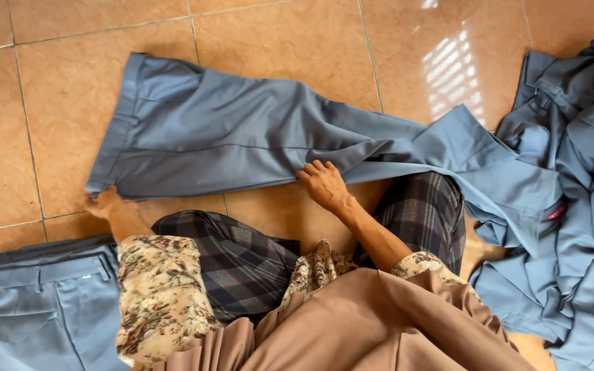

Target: Folding blue trousers into neat squares and stacking them on the floor.

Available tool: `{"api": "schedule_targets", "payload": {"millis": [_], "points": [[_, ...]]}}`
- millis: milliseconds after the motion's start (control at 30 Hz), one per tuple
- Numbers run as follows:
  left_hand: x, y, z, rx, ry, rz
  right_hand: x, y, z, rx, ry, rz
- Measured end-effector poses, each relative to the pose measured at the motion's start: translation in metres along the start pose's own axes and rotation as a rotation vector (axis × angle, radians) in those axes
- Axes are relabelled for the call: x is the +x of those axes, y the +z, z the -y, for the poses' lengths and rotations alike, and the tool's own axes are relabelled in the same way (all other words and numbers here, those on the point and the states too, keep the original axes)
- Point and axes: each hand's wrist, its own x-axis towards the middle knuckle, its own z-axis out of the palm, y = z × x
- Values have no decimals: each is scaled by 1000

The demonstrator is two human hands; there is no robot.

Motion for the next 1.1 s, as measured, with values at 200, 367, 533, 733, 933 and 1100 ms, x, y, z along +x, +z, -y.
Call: {"api": "schedule_targets", "payload": {"millis": [200, 367, 533, 733, 933, 1100], "points": [[7, -47, -46, -4, 1, -21, 13, -16, -2, 69, 101, 119], [-90, -28, -92, 309, 272, 519, 33, 4, 6, 66, 83, -52], [-374, 1, -136, 574, -417, 1352, 41, -14, 16, 74, 104, -63], [-423, 54, -45, 220, -767, 978, 21, -23, 23, 60, 122, 2], [-320, 68, -15, -182, -788, 784, -2, -8, -4, -67, 203, 213], [-207, 48, -14, -531, -799, 713, -21, 8, 0, -102, 243, 343]]}}
